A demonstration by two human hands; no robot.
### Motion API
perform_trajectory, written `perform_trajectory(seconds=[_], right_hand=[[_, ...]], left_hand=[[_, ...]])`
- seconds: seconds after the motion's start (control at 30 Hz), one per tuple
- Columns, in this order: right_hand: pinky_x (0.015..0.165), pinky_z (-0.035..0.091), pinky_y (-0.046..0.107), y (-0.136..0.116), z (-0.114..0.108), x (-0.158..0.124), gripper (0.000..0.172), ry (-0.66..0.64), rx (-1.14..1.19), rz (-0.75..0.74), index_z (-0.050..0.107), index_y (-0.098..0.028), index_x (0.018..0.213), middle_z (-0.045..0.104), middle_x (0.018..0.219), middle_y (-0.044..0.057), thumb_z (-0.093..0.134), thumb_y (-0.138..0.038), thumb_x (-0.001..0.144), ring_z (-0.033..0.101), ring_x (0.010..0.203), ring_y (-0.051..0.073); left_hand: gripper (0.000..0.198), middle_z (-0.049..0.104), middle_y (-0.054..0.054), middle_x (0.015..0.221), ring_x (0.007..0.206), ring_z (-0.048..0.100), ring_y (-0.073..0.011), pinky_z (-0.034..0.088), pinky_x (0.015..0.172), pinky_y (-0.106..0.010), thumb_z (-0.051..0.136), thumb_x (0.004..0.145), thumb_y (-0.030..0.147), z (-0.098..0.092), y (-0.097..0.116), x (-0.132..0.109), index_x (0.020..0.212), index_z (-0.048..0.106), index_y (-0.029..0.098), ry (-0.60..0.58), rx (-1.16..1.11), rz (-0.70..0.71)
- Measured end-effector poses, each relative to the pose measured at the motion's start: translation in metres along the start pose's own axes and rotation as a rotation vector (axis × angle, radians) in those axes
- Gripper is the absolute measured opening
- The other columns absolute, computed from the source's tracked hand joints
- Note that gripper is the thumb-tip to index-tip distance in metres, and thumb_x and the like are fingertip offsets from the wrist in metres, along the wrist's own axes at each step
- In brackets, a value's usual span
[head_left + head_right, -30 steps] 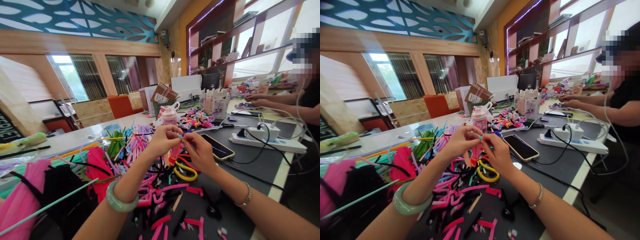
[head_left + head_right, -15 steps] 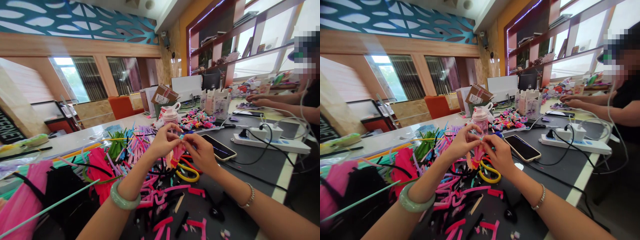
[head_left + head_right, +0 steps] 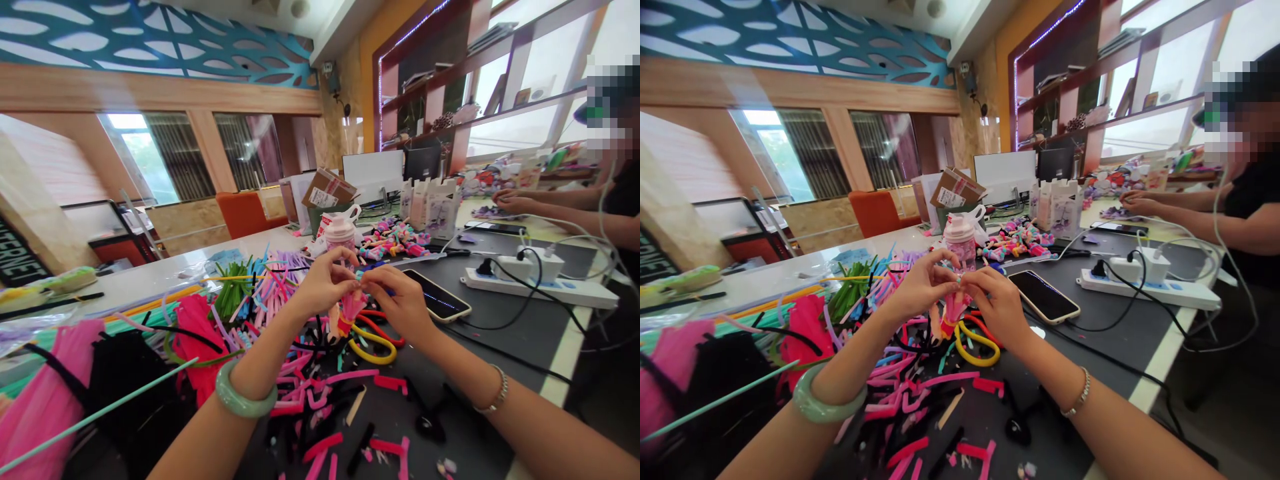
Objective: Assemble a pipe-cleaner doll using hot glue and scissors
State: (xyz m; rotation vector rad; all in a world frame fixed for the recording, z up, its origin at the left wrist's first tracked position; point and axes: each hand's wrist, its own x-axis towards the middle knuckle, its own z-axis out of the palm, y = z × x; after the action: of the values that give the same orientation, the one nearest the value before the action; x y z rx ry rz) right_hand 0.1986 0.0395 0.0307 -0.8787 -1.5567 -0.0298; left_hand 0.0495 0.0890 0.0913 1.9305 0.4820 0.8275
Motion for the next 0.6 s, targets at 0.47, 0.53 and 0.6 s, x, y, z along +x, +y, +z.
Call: perform_trajectory(seconds=[0.47, 0.53, 0.6], right_hand=[[0.065, 0.048, 0.027, -0.0021, -0.0004, 0.0004, 0.013, -0.057, 0.106, 0.025, 0.07, -0.024, 0.089, 0.065, 0.081, 0.002, 0.058, -0.023, 0.084, 0.058, 0.071, 0.015], [0.064, 0.048, 0.027, -0.0024, -0.0005, 0.0006, 0.015, -0.076, 0.124, 0.03, 0.07, -0.025, 0.091, 0.065, 0.082, 0.002, 0.058, -0.022, 0.084, 0.059, 0.071, 0.015], [0.064, 0.048, 0.027, -0.002, -0.0003, 0.0005, 0.015, -0.089, 0.131, 0.039, 0.071, -0.025, 0.092, 0.065, 0.083, 0.002, 0.058, -0.022, 0.084, 0.059, 0.07, 0.014]], left_hand=[[0.042, 0.053, 0.008, 0.053, 0.051, 0.058, -0.0088, 0.039, 0.05, -0.018, 0.079, 0.058, 0.032, -0.0085, 0.0065, -0.0001, 0.069, 0.041, 0.018, -0.099, -0.039, 0.031], [0.042, 0.049, 0.009, 0.053, 0.049, 0.054, -0.0069, 0.037, 0.048, -0.018, 0.079, 0.058, 0.031, -0.0086, 0.0073, -0.0002, 0.065, 0.04, 0.018, -0.086, -0.003, 0.047], [0.042, 0.045, 0.009, 0.052, 0.047, 0.05, -0.0055, 0.035, 0.047, -0.017, 0.078, 0.058, 0.03, -0.009, 0.0083, -0.0001, 0.062, 0.039, 0.018, -0.073, 0.04, 0.062]])
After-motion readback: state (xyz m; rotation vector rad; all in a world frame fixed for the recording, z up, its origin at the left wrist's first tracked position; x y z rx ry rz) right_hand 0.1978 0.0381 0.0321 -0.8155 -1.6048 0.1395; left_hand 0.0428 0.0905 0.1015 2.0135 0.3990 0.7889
